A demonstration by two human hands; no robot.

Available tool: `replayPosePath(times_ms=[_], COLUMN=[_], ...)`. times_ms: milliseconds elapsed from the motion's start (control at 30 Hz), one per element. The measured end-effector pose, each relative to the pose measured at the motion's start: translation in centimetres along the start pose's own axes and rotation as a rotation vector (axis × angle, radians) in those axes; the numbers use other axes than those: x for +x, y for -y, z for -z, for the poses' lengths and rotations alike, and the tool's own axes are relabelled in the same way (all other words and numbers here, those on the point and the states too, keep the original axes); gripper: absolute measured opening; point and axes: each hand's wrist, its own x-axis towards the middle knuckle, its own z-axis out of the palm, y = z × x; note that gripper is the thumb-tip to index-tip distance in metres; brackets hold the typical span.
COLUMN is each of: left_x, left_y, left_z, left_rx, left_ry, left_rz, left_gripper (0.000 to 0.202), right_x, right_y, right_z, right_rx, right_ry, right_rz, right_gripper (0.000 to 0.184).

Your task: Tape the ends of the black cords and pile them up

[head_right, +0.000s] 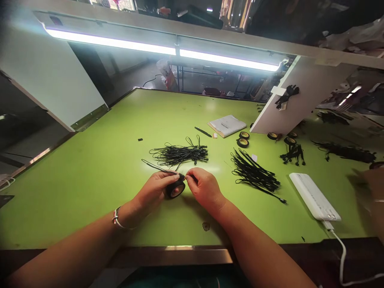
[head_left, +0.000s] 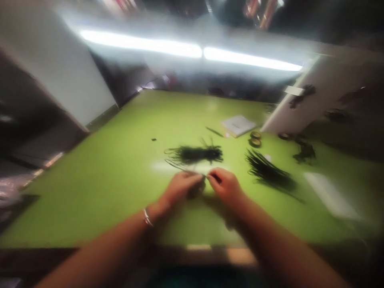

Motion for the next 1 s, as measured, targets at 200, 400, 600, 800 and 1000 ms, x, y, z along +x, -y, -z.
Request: replayPosePath(times_ms=[200,400,600,800,1000], left_x=[0.1,0.0,-0.2,0.2,0.7], left_y=[-0.1,-0.2,-0.2,0.5,1.1], left_z=[0.0,-0.2,-0.2,0.4,0.5], left_rx=[-0.074,-0.099,0.010,0.055,-0.091], left_ry=[-0.056,-0.063,-0.077,-0.001,0.029], left_rz=[0.033,0.029,-0.027,-0.003,0.050], left_gripper=[0.036,0.037,0.041,0.044,0.046], right_x=[0.3,0.9,0.5,-0.1,-0.1], right_y=[0.2,-0.3,1.0,0.5,0.2], right_z=[0.7,1.9,0.2,-0.9,-0.4], right_rx=[0.325,0.543,0.292,0.100,-0.188], right_ry=[0.053,-0.105,-0.046,-0.111,-0.093], right_rz=[-0.185,-0.333,-0.140,0.102,0.396], right_gripper=[0.019,0.033,0.008,0.012,0.023])
